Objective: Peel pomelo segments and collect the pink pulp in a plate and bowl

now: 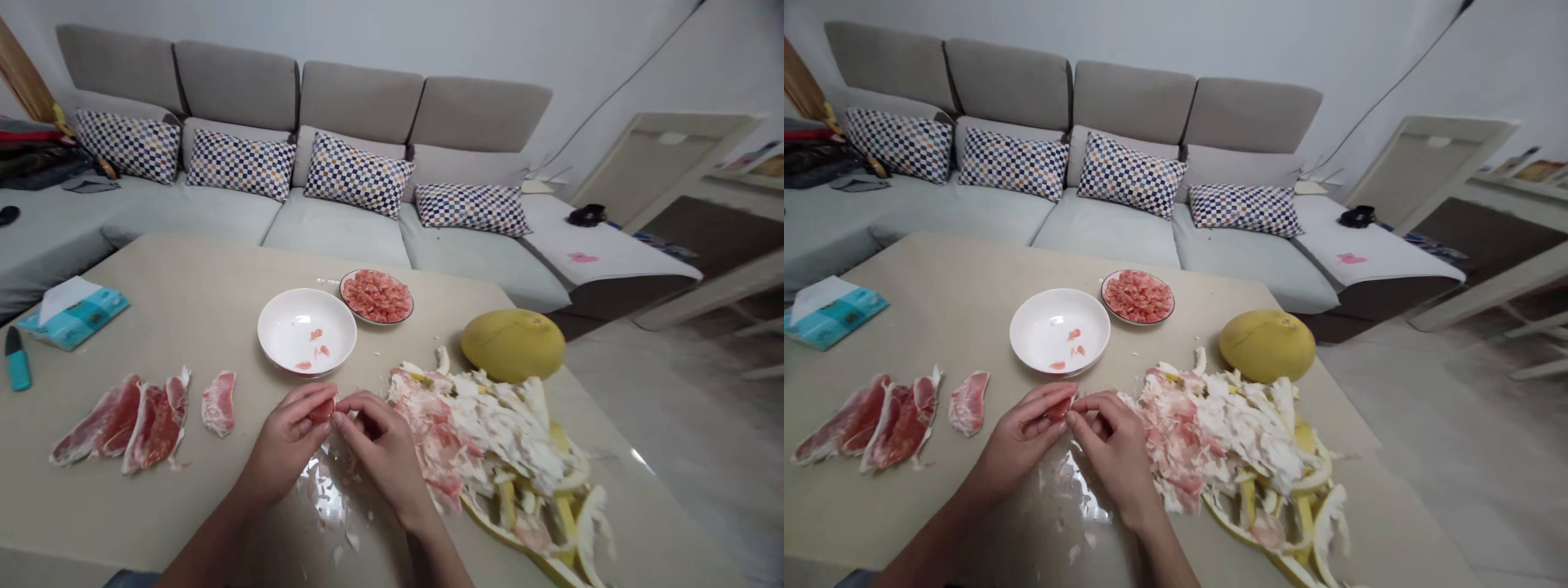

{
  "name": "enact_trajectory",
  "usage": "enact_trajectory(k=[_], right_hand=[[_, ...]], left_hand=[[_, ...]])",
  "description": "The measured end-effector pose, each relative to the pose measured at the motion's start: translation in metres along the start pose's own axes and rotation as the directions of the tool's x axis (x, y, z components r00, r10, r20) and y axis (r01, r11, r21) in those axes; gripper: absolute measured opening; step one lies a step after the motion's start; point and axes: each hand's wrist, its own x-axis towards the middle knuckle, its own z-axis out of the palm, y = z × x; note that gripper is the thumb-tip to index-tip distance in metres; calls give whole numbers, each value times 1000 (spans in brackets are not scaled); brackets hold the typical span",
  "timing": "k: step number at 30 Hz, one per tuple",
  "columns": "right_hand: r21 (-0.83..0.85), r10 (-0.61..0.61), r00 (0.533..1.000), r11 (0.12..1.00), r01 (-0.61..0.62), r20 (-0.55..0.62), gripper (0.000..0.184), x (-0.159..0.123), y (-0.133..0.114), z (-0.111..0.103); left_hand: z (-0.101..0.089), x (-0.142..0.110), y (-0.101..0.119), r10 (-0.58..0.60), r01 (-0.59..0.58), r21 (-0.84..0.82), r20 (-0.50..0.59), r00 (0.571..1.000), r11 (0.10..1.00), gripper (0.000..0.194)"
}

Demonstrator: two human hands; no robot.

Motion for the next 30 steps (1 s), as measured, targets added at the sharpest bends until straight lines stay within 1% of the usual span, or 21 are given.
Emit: enact_trajectory(k=[5,9,10,11,13,14,15,16,18,22,26,28,30], right_hand=[[44,19,1000,999,-19,17,11,0,1,1],[28,19,1000,999,-19,-14,9,-1,3,4],[20,23,999,1000,-22,-26,10,-2,3,4],[12,24,999,1000,-23,-38,10,-2,2,4],[6,10,999,1000,-10,-47,10,-2,2,4],[5,-6,999,1000,6,-47,10,-1,1,3],[3,-26,999,1000,26,-44,11,-1,1,3],[0,-51,998,999,51,-35,11,-1,0,3],[-4,-100,995,995,100,-7,12,-1,-1,2],[8,-159,986,987,159,48,11,-2,-3,3],[10,-152,988,988,152,31,10,-3,-3,4],[28,-124,992,992,123,20,9,-3,-3,3],[70,-72,997,995,70,20,9,-3,-1,3]], left_hand=[[1,0,-1,44,-44,15,-17,999,999,35],[1,-2,-5,78,-77,63,-10,997,995,39],[0,-2,-5,57,-58,36,14,998,998,42],[-1,-3,-5,16,-15,-16,58,998,1000,48],[-4,-3,-2,-109,134,-143,170,979,981,60],[-6,-3,0,-171,212,-195,209,963,958,62],[-8,-3,3,-221,272,-229,226,949,934,59],[-10,-3,5,-254,305,-246,218,942,920,53],[-12,-3,9,-282,326,-259,193,940,909,44],[-15,-1,8,-316,374,-309,223,922,874,37],[-16,0,7,-296,368,-367,238,925,855,25],[-16,0,7,-270,358,-380,265,926,853,19],[-16,0,8,-249,346,-371,286,925,862,18]])
